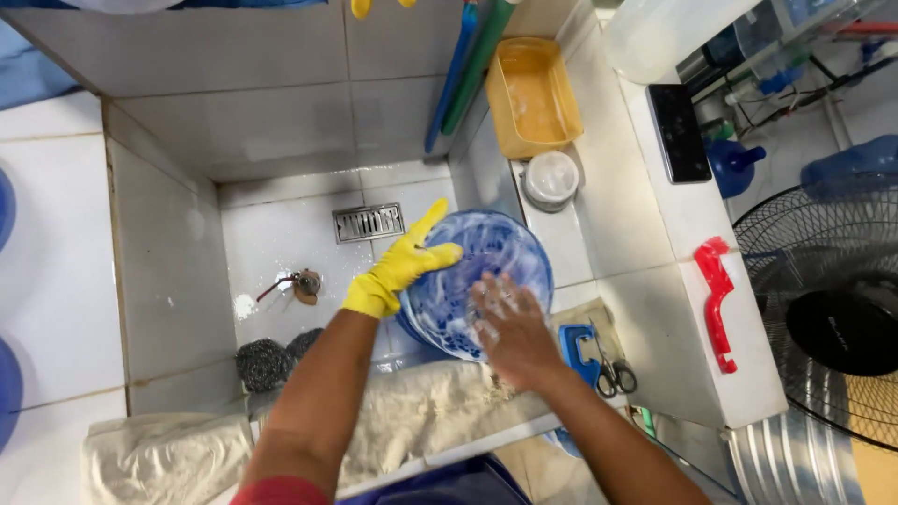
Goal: The person cleans a large blue water jug in a tiled sink. They scrub the exterior with a brush, rinse it, and then use a long-handled brush to clean the interior. After rinsing the inside, they scrub the exterior again with a steel wool pad and rinse it thoroughly before placing it with other jugs.
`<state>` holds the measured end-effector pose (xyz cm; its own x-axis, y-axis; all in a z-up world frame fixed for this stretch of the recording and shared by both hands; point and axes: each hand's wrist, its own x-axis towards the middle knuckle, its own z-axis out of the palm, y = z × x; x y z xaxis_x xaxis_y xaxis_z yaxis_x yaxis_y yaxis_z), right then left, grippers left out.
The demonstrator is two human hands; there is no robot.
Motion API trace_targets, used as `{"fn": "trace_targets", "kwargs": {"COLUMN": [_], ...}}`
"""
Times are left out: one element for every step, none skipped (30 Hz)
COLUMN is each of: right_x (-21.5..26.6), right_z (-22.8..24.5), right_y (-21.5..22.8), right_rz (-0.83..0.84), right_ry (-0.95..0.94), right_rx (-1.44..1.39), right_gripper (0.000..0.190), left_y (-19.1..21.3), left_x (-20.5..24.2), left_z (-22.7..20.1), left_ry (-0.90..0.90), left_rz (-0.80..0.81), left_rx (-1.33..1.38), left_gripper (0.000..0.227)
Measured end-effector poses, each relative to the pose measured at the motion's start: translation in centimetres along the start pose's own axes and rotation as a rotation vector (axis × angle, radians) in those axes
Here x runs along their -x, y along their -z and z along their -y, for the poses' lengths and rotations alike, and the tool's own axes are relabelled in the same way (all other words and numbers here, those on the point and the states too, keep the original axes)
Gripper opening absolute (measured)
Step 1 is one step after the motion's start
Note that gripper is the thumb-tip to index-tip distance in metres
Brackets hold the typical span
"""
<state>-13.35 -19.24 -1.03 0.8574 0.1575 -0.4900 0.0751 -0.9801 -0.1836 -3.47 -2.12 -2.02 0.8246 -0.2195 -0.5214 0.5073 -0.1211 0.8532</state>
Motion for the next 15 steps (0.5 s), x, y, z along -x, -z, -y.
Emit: {"fn": "trace_targets", "kwargs": {"right_x": [-1.6,-3.4,-6.0,-8.8,-11.7,-13.7,-15.4,-17.0,-15.9,-14.7,-13.3,-16.2,-19.2,-22.2,-20.8], "right_z": [-2.1,-4.1,-5.2,-6.2,-7.2,-5.3,-3.2,-1.1,0.4,2.0,3.5,0.1,-3.1,-6.2,-3.9], "right_y": [-0.8,-1.6,-1.2,-1.0,-0.7,-1.7,-2.9,-4.2,-2.7,-1.3,0.1,0.1,0.3,0.6,0.0], "right_rz": [-0.338,-0.677,-0.675,-0.601,-0.52,-0.513,-0.694,-0.872,-0.869,-0.813,-0.751,-0.749,-0.675,-0.6,-0.601], "right_ry": [0.066,0.13,0.14,-0.032,-0.197,-0.182,0.1,0.386,0.393,0.594,0.784,0.78,0.59,0.398,0.404], "right_rx": [0.152,0.302,0.299,0.166,0.037,0.037,0.155,0.265,0.265,0.194,0.122,0.122,0.25,0.375,0.375], "right_gripper": [0.06,0.058,0.058,0.058,0.057,0.057,0.043,0.031,0.031,0.029,0.027,0.027,0.025,0.028,0.028], "left_y": [-0.1,-0.1,-0.5,-0.8,-1.3,-1.6,-1.8,-2.0,-2.0,-2.1,-2.3,-2.4,-2.6,-2.7,-3.0], "left_x": [-0.7,-1.3,-0.6,0.0,0.5,-0.2,-0.6,-0.9,-0.3,0.4,1.3,2.2,3.3,4.5,4.1], "left_z": [-0.8,-1.6,-0.7,0.2,1.2,3.7,6.5,9.2,8.5,7.8,7.1,6.4,5.8,5.1,7.0], "left_ry": [-0.052,-0.104,-0.101,-0.188,-0.274,-0.27,-0.388,-0.5,-0.497,-0.439,-0.382,-0.38,-0.295,-0.211,-0.211], "left_rz": [0.061,0.123,0.112,0.043,-0.032,-0.048,-0.189,-0.328,-0.333,-0.348,-0.354,-0.35,-0.378,-0.405,-0.411], "left_rx": [0.066,0.131,0.132,0.173,0.215,0.219,0.036,-0.153,-0.151,-0.134,-0.119,-0.118,-0.086,-0.052,-0.051], "left_gripper": [0.095,0.103,0.103,0.1,0.099,0.099,0.101,0.103,0.103,0.107,0.111,0.111,0.117,0.124,0.124]}}
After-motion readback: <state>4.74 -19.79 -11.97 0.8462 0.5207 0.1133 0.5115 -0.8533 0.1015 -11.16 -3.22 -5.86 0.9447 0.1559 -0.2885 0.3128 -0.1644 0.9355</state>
